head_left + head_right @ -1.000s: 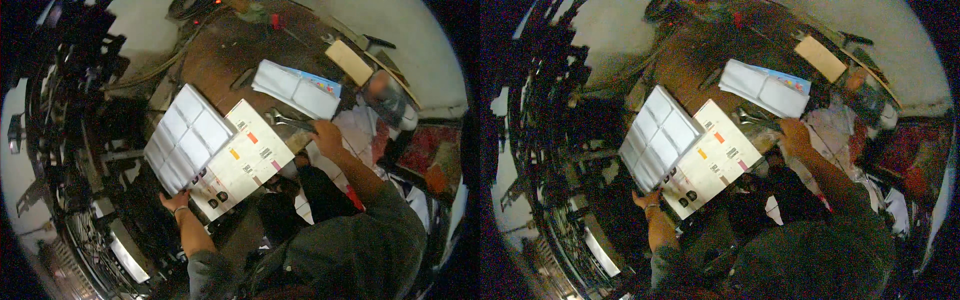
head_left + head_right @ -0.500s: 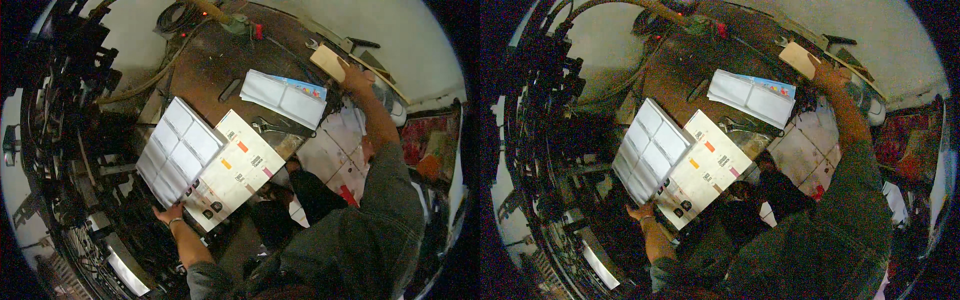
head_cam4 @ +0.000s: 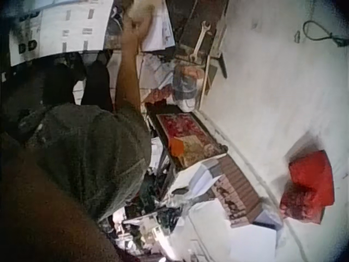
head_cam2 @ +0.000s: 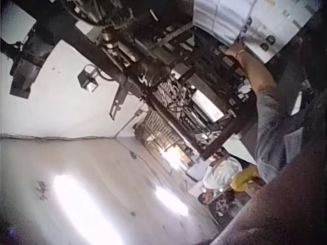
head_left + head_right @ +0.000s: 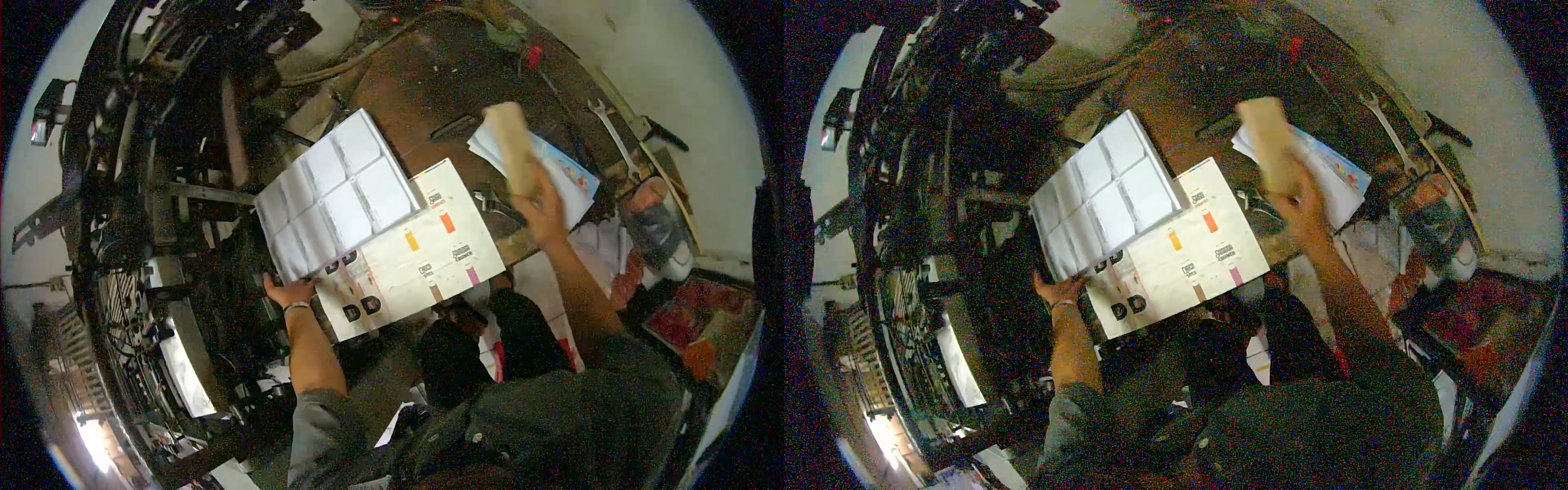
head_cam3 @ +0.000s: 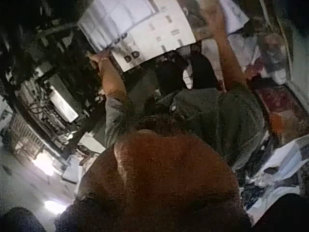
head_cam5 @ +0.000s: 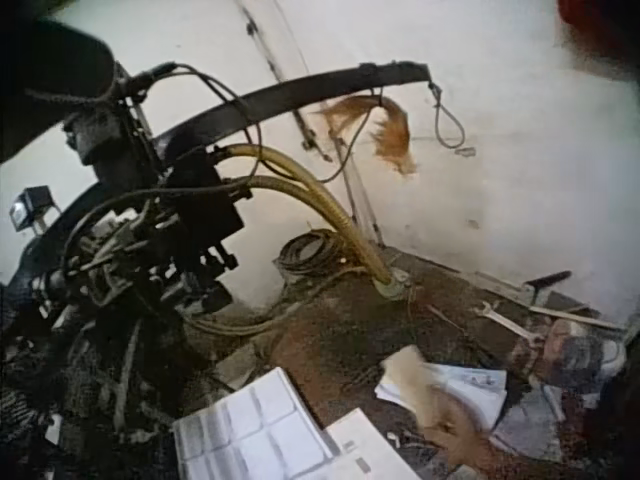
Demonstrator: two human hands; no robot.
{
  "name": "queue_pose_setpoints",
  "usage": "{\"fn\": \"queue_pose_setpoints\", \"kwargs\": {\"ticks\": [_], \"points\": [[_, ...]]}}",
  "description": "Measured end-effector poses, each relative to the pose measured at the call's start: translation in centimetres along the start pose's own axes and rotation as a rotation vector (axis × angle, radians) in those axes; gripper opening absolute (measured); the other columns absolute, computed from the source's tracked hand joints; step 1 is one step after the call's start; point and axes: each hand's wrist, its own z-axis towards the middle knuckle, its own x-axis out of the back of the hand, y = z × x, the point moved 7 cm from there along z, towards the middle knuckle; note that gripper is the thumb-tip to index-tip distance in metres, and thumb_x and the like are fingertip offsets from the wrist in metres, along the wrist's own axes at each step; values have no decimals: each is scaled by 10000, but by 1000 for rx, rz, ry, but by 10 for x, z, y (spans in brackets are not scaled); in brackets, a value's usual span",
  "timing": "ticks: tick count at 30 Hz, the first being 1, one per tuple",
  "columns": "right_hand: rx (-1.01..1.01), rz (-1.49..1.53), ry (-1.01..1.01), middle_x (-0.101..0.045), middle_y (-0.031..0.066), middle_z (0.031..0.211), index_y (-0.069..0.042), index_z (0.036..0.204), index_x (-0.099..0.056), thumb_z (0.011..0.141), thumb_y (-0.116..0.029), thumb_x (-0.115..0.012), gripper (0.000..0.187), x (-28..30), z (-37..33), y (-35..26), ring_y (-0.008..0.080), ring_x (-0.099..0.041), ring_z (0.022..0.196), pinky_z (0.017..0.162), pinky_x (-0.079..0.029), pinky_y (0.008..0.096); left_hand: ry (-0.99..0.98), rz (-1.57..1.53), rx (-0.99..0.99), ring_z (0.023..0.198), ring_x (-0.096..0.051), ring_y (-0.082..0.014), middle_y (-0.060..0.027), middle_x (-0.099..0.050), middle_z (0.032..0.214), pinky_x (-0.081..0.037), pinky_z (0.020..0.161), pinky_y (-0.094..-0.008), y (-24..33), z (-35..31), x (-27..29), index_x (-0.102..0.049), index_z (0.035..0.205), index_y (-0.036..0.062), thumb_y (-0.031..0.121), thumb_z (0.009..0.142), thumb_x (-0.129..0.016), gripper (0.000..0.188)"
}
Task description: The person picks up stacks of printed paper sheets from a stool, aligns the edges of the sheets by hand, and places the stacks onto the tray of a large machine.
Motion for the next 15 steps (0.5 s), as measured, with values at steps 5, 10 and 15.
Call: {"fn": "queue_pose_setpoints", "kwargs": {"ticks": [5,10,15], "points": [[-21,-12,-203,-503,217,1278,-64,1366,-389,767,-243,-654,679,-123,56,-48,335,-498,1161,974,-395,364,-57,2,-30,1407,46,-334,-150,41,1532,22,1063,-611,19,8,23,-55,1479,128,690,649,-527,1108],[-38,-528,-386,-566,229,1179,-84,1328,-445,817,-437,-544,629,-180,78,-34,389,-553,1047,917,-428,406,-53,-40,-39,1413,-1,-314,-101,-91,1536,23,1035,-655,21,14,30,-172,1468,141,682,686,-493,1003],[-55,-657,-420,-578,243,1138,-63,1295,-472,862,-449,-461,580,-193,78,-9,386,-553,1047,919,-423,449,-68,-57,-25,1409,-62,-311,-98,-118,1532,6,1039,-650,19,16,29,-222,1458,153,681,694,-488,966]]}}
